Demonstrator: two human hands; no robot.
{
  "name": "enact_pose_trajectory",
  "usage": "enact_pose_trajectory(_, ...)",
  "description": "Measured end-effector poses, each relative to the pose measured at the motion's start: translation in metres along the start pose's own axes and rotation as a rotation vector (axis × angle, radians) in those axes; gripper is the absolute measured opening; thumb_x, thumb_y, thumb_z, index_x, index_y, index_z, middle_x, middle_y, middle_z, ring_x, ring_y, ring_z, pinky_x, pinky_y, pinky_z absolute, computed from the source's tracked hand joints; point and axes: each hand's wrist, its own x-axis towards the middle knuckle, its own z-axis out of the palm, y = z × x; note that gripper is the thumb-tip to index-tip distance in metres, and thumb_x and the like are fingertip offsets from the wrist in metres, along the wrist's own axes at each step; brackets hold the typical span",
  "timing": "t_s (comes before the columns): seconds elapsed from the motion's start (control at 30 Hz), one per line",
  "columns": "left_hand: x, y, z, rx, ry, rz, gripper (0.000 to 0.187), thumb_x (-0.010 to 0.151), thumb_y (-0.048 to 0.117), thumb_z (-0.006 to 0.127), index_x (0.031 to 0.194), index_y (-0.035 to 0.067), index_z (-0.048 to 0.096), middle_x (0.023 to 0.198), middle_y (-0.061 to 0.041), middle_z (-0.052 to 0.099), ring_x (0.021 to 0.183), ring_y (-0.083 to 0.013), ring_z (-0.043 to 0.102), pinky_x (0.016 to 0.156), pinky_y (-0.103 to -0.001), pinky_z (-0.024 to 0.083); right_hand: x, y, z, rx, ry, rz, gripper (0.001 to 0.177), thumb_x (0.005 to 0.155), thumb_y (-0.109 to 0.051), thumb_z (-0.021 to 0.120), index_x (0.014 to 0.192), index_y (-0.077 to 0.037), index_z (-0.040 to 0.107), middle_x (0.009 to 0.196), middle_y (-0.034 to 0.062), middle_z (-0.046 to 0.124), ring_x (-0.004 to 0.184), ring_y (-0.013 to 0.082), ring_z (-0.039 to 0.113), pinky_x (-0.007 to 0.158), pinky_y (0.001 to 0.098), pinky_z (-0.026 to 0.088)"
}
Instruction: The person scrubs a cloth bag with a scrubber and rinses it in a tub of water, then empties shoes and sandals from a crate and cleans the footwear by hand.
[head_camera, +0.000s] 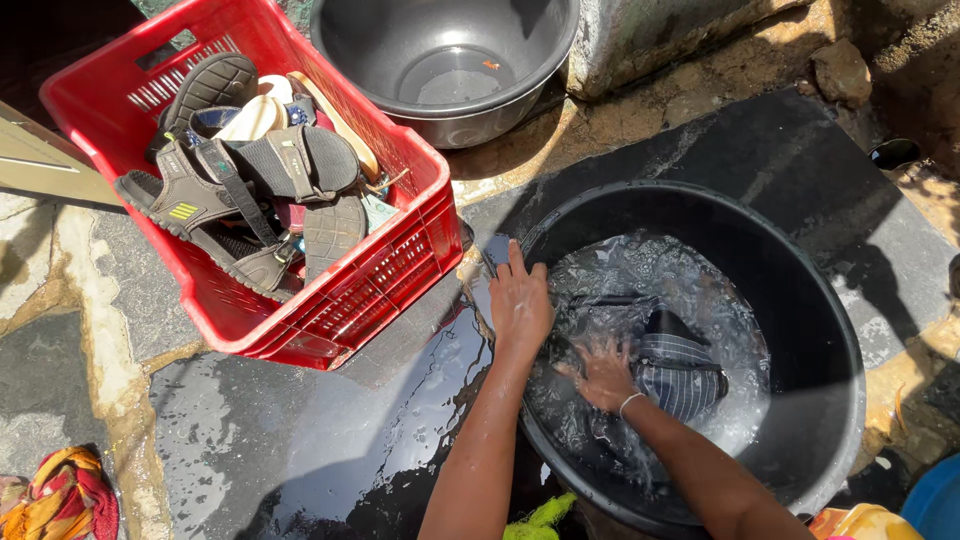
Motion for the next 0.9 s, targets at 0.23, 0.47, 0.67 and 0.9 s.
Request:
enact_pose_trajectory(0.23,0.001,-0.001,-0.002,0.066,-0.077,0.012,0.029,0.077,0.0,0.068,0.106,0.0,0.071,0.156,-0.037,0.036,0.105,-0.0369,0.058,0.083,-0.046,0.051,0.014,0.023,-0.004,-0.257,0.22,-0.249,0.089,0.098,-0.08,0.034,0.141,-0.005,0.055,0.165,0.024,0.024,0.153,0.0425,0.016,0.12,0.0551,0.004)
enact_pose_trajectory(0.47,0.0,0.0,0.003,0.087,-0.073,0.002,0.034,0.073,0.0,0.07,0.107,0.001,0.072,0.154,-0.036,0.037,0.108,-0.0376,0.057,0.083,-0.047,0.051,0.015,0.025,-0.128,0.282,0.009,0.071,0.056,0.094,-0.074,0.046,0.124,-0.036,0.073,0.127,0.0035,0.078,0.119,0.0312,0.074,0.103,0.0533,0.057)
enact_pose_trajectory(0.67,0.001,-0.004,0.005,0.016,-0.012,-0.014,0.038,0.073,-0.001,0.069,0.111,0.002,0.072,0.153,-0.033,0.04,0.106,-0.0383,0.058,0.085,-0.047,0.051,0.025,0.044,-0.043,0.128,0.273,0.177,0.082,0.087,-0.08,0.045,0.152,-0.029,0.044,0.163,0.01,0.027,0.153,0.039,0.011,0.113,0.07,0.011)
enact_pose_trajectory(0.9,0.002,0.0,0.002,0.04,-0.017,0.002,0.039,0.071,0.002,0.073,0.11,0.002,0.072,0.153,-0.033,0.039,0.109,-0.0385,0.058,0.086,-0.047,0.05,0.035,0.074,-0.023,0.408,0.147,0.035,0.092,0.094,-0.079,0.037,0.162,-0.022,0.012,0.171,0.0108,0.004,0.154,0.0328,0.0,0.123,0.0572,0.003)
